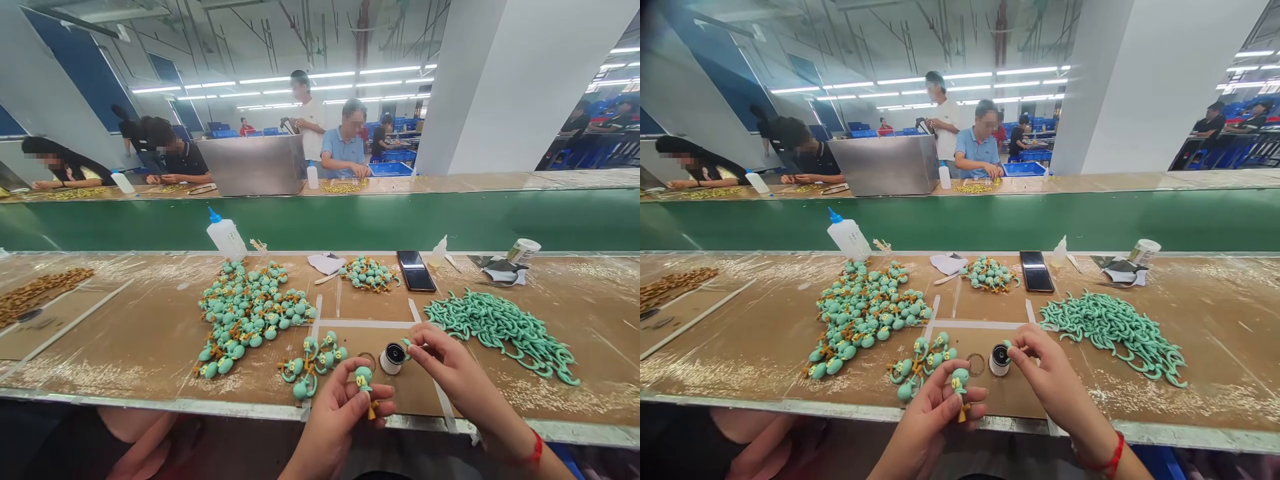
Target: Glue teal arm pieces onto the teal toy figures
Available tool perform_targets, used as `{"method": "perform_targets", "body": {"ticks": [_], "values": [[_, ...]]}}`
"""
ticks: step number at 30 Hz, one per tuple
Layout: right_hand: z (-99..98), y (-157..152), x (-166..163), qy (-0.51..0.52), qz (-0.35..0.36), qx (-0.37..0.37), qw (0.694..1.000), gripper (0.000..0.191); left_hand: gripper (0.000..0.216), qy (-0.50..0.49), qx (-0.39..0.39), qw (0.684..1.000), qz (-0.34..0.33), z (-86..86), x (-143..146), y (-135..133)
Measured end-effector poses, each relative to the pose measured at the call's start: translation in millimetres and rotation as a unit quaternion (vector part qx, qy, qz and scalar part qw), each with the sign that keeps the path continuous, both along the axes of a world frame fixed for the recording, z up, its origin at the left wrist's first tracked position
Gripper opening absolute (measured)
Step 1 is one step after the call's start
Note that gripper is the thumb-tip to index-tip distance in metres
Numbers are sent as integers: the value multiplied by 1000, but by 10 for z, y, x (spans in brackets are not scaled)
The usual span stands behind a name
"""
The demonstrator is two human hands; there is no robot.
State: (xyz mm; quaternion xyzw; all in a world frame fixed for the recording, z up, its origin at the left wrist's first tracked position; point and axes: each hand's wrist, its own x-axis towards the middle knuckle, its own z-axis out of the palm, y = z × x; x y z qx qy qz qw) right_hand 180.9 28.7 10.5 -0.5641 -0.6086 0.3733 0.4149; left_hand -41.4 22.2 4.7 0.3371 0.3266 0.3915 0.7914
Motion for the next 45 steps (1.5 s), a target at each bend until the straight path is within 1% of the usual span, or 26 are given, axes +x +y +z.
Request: {"method": "perform_targets", "body": {"ticks": [2, 8, 12, 19, 22, 26, 32, 40, 45], "values": [[-21, 47, -21, -25, -12, 10, 1000, 34, 49, 4, 6, 1000, -1, -22, -9, 2], [-78, 172, -80, -115, -60, -6, 992, 33, 49, 64, 28, 997, -16, -141, -77, -5], [-95, 203, -101, -145, -68, -13, 987, 33, 52, 88, 43, 995, -7, -202, -120, -12], [-123, 221, -71, -150, -54, -26, 987, 34, 50, 93, 48, 994, 10, -188, -121, -31], [-143, 236, -48, -147, -44, -33, 988, 35, 48, 85, 47, 995, 19, -226, -123, -28], [-173, 253, -29, -146, -40, -37, 988, 36, 50, 67, 52, 996, 17, -301, -138, -25], [-203, 259, -23, -147, -43, -39, 987, 37, 47, 71, 51, 996, 22, -322, -150, -29], [-172, 249, -31, -151, -35, -36, 987, 35, 48, 61, 55, 996, 23, -388, -140, -16], [-160, 254, -38, -156, -35, -32, 987, 34, 48, 55, 60, 996, 21, -381, -141, -24]]}}
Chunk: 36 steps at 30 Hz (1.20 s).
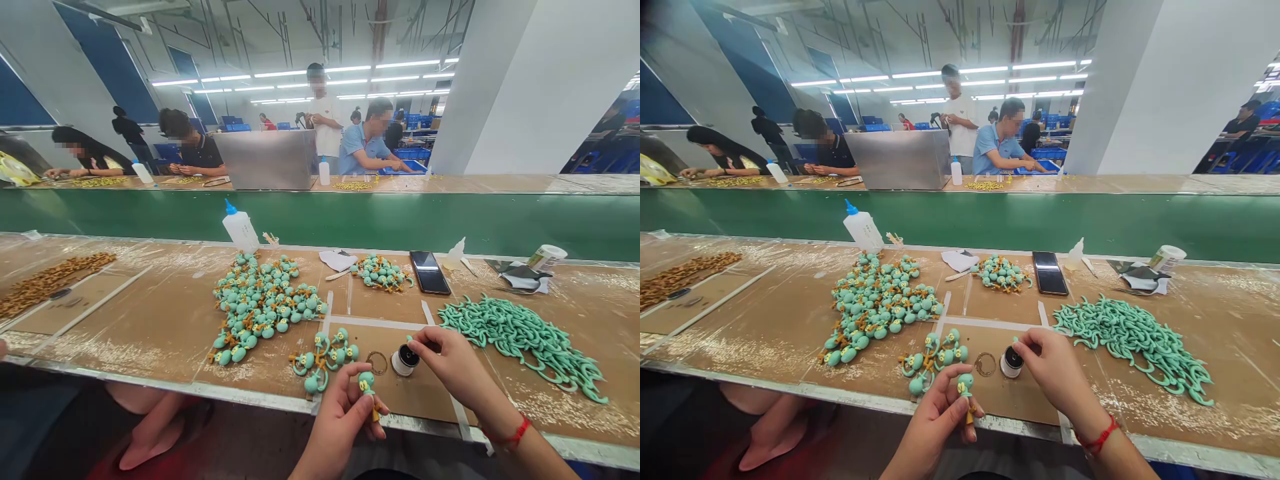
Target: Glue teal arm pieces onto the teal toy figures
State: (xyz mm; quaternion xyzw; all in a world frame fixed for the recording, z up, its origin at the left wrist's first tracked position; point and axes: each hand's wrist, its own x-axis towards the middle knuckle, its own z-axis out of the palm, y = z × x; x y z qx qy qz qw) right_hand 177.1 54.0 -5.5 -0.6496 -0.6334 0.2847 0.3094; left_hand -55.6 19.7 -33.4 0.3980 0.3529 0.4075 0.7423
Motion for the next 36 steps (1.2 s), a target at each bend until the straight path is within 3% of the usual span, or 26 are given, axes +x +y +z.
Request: {"method": "perform_targets", "body": {"ticks": [10, 19, 28, 36], "values": [[-14, -20, 74, 3, 30, 14, 999, 38, 45, -6, 23, 1000, 7, -21, -21, -18], [111, -84, 116, -1, 75, -41, 996, 33, 40, 11, -3, 1000, 22, 91, -33, -47], [122, -66, 88, -5, 80, -50, 996, 36, 42, 4, 8, 1000, 10, 0, -69, -25], [168, -83, 55, -8, 76, -54, 996, 34, 40, 4, 2, 1000, 16, 24, -63, -45]]}}
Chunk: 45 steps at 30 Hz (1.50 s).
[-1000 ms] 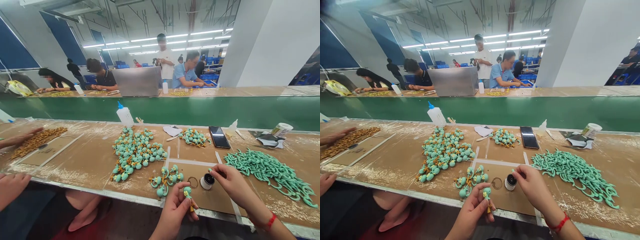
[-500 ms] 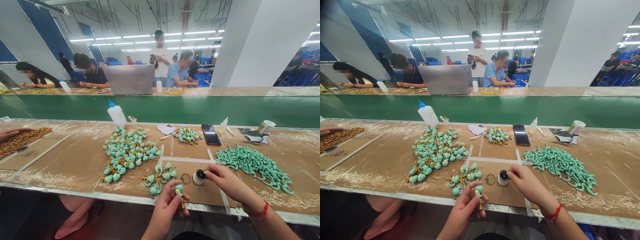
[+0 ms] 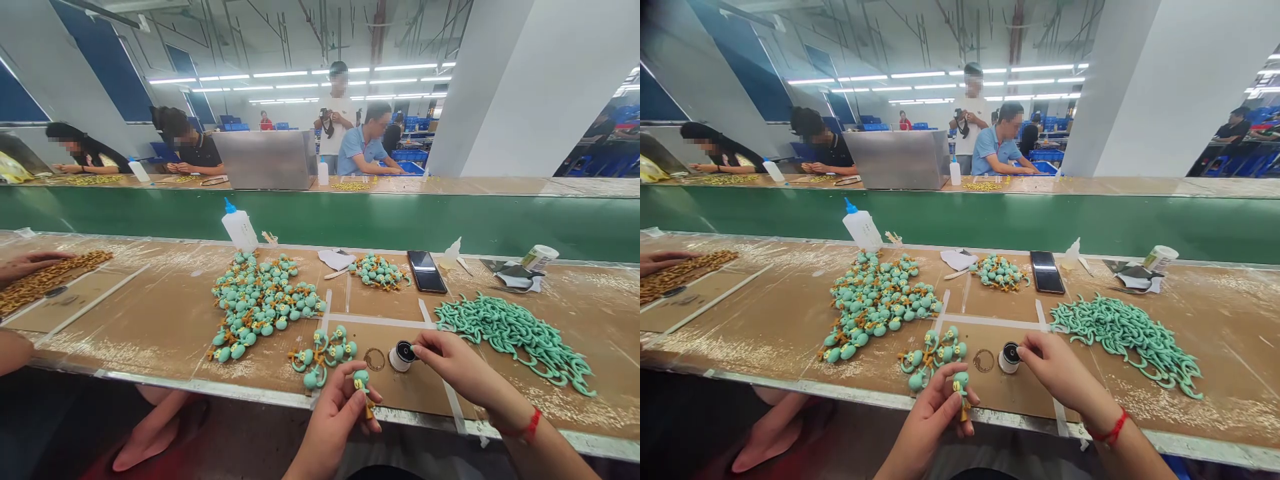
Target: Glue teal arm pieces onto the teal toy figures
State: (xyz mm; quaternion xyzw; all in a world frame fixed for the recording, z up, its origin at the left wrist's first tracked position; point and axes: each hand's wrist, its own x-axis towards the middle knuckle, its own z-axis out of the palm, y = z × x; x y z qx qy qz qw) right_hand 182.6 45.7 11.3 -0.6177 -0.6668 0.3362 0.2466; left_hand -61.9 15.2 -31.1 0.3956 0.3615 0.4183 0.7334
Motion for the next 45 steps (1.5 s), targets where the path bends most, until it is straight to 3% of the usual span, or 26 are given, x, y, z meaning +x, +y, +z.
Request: {"method": "perform_targets", "body": {"ticks": [15, 20, 23, 26, 32, 38, 45], "values": [[-38, -41, 37, 25, -6, -1, 1000, 37, 44, 10, 0, 1000, 20, 164, 14, 5], [79, -206, 76, 81, -57, 46, 994, 36, 42, -19, -3, 999, 37, 192, 30, 23], [128, -357, -64, 204, -84, 63, 973, 34, 43, -38, 12, 999, 32, 206, 62, 31], [98, -465, -324, 338, -81, 33, 937, 30, 45, -44, 21, 998, 26, 275, 118, 17], [76, -485, -656, 482, -59, -37, 874, 31, 42, -32, 24, 998, 56, 433, 204, -31], [116, -496, -688, 533, -33, -56, 844, 30, 41, -60, 25, 997, 35, 391, 208, -8], [127, -503, -676, 531, -29, -48, 846, 29, 40, -74, 43, 996, 5, 300, 195, 23]]}}
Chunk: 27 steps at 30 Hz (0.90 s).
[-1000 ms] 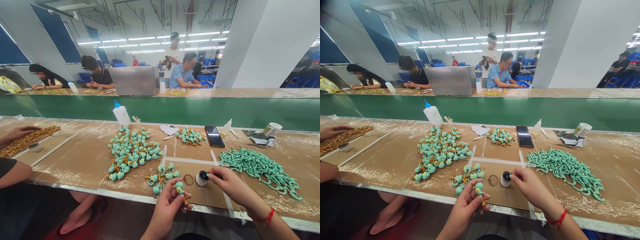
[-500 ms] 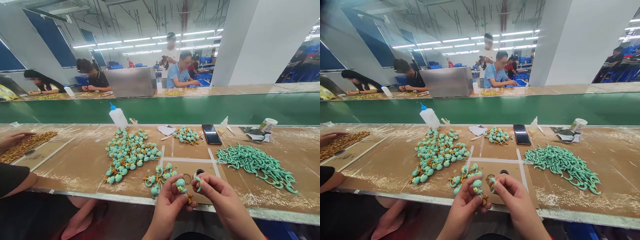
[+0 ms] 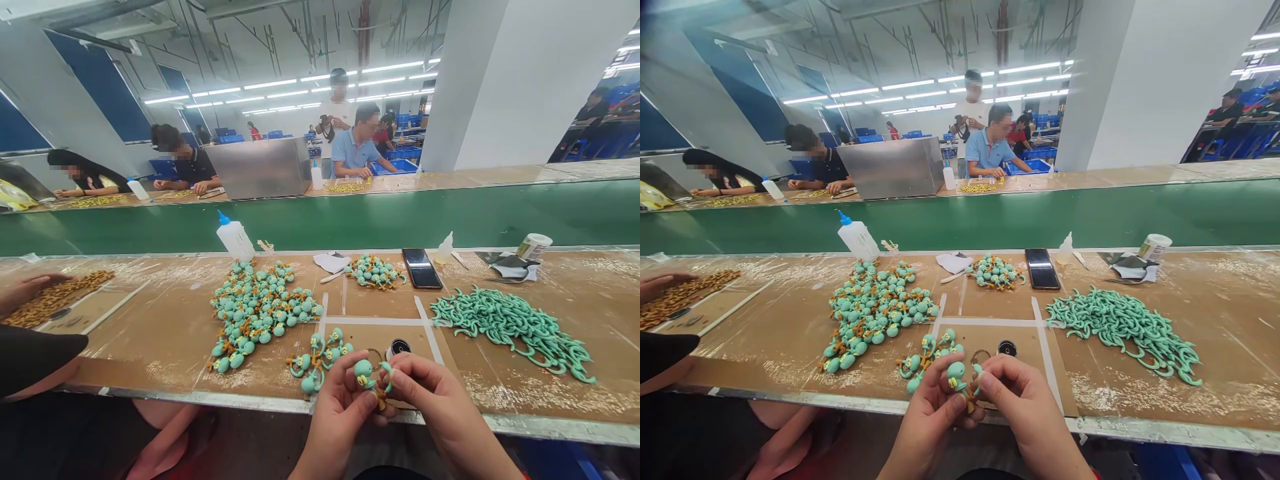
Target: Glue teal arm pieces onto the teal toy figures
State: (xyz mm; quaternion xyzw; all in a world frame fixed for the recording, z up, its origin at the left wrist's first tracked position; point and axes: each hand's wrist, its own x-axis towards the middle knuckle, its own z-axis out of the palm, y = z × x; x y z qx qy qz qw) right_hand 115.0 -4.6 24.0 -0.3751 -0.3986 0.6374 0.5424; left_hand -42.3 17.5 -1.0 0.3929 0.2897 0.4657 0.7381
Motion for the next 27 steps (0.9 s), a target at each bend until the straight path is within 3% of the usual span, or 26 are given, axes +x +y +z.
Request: {"method": "perform_targets", "body": {"ticks": [5, 9, 19, 23, 27], "values": [[-22, -11, 10, -82, -25, 44, 995, 29, 38, -13, 8, 1000, -4, -36, 11, 2], [-26, -50, 13, -145, -51, 105, 983, 29, 39, -15, -5, 1000, 2, 29, 38, -26], [64, -74, 45, -214, -11, 174, 961, 26, 44, 6, 2, 999, -34, 111, 3, -25], [82, -91, 63, -293, -41, 259, 919, 17, 44, 38, 21, 999, -27, 194, -27, -78], [109, -81, 47, -391, -114, 388, 827, 13, 55, -20, 21, 995, -98, 227, -38, -113]]}}
